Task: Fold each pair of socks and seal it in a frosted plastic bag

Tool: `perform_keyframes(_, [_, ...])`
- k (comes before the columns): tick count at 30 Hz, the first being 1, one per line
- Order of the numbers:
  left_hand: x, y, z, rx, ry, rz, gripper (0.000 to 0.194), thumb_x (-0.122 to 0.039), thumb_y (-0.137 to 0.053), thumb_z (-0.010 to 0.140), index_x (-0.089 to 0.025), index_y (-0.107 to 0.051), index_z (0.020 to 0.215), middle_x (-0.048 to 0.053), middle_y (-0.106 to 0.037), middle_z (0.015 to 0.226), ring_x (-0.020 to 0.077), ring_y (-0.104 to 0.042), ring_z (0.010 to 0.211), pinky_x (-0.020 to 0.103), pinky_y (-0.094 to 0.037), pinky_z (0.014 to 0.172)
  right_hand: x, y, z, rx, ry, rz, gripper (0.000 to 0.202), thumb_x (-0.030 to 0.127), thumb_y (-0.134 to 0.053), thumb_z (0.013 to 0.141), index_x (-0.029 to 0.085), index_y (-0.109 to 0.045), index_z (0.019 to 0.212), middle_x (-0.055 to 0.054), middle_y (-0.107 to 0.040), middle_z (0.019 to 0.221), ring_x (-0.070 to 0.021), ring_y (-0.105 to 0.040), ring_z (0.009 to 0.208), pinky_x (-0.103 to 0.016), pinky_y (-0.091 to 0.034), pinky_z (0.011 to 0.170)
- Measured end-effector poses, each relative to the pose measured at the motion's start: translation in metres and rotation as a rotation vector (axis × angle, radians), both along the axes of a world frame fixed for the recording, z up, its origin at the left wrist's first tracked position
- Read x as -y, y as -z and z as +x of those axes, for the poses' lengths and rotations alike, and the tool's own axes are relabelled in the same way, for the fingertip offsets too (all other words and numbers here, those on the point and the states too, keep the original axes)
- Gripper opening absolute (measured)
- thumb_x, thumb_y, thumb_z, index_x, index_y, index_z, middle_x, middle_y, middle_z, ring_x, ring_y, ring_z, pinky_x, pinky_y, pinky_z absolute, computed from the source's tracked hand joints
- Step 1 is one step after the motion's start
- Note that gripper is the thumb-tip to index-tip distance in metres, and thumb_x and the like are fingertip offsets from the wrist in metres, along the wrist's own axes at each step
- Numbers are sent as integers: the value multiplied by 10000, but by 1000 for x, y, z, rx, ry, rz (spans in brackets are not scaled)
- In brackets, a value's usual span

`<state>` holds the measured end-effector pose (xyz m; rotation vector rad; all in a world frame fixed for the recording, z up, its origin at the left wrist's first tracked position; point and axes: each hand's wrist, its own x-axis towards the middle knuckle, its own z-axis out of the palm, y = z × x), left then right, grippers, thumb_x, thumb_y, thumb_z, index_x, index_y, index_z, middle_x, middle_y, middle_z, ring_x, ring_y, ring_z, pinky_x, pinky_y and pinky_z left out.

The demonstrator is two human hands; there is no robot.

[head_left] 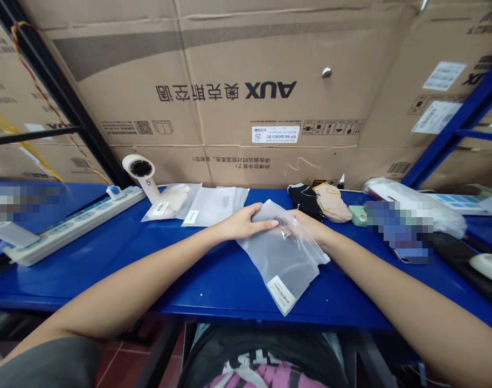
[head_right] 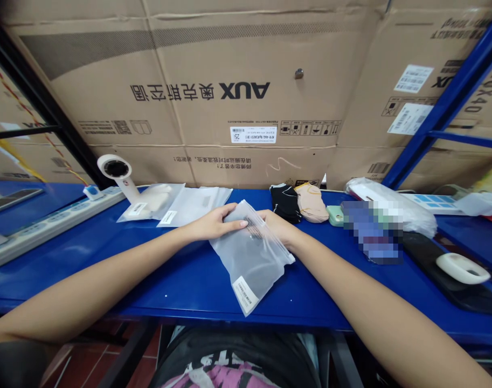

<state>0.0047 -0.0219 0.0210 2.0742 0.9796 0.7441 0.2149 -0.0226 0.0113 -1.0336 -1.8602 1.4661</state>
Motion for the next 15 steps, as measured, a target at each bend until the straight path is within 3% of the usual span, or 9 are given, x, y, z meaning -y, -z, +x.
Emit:
perform_keyframes(5, [3, 1, 2, 6, 16, -23, 438, -561, -646, 826, -182, -618, 1044, 82, -679, 1051, 263, -637, 974, 341, -494, 802, -4, 5, 1, 7, 10, 110, 333, 428, -799, 631, 154, -724, 804, -7, -688, 715, -192, -624, 658, -301, -491, 610])
perform_keyframes(8, [9, 1, 5, -5, 62, -40, 477, -573, -661, 811, -183, -601, 1080, 83, -669, 1077, 265, -634, 995, 342, -495, 812, -12, 11, 0, 9, -30, 255, 248, 384, -746, 696, 163, -727, 806, -42, -725, 876, -236, -666, 820, -345, -528, 741])
perform_keyframes(12, [16, -1, 8, -83, 43, -8, 629, -600, -727, 733, -183, -557, 1171, 90, -642, 1155, 275, -623, 1024, 366, -497, 840, -23, 19, -2, 40, -6, 466, 215, 291, -735, 676, 173, -722, 856, -69, -722, 1014, -265, -660, 971, -372, -513, 870])
perform_keyframes(15, [16, -1, 9, -94, 17, 8, 603, -615, -702, 750, -177, -569, 1143, 86, -651, 1119, 264, -626, 1003, 362, -494, 827, -24, 18, -2, 85, -3, 440, 240, 336, -674, 755, 177, -719, 928, -54, -730, 968, -258, -670, 933, -370, -518, 845])
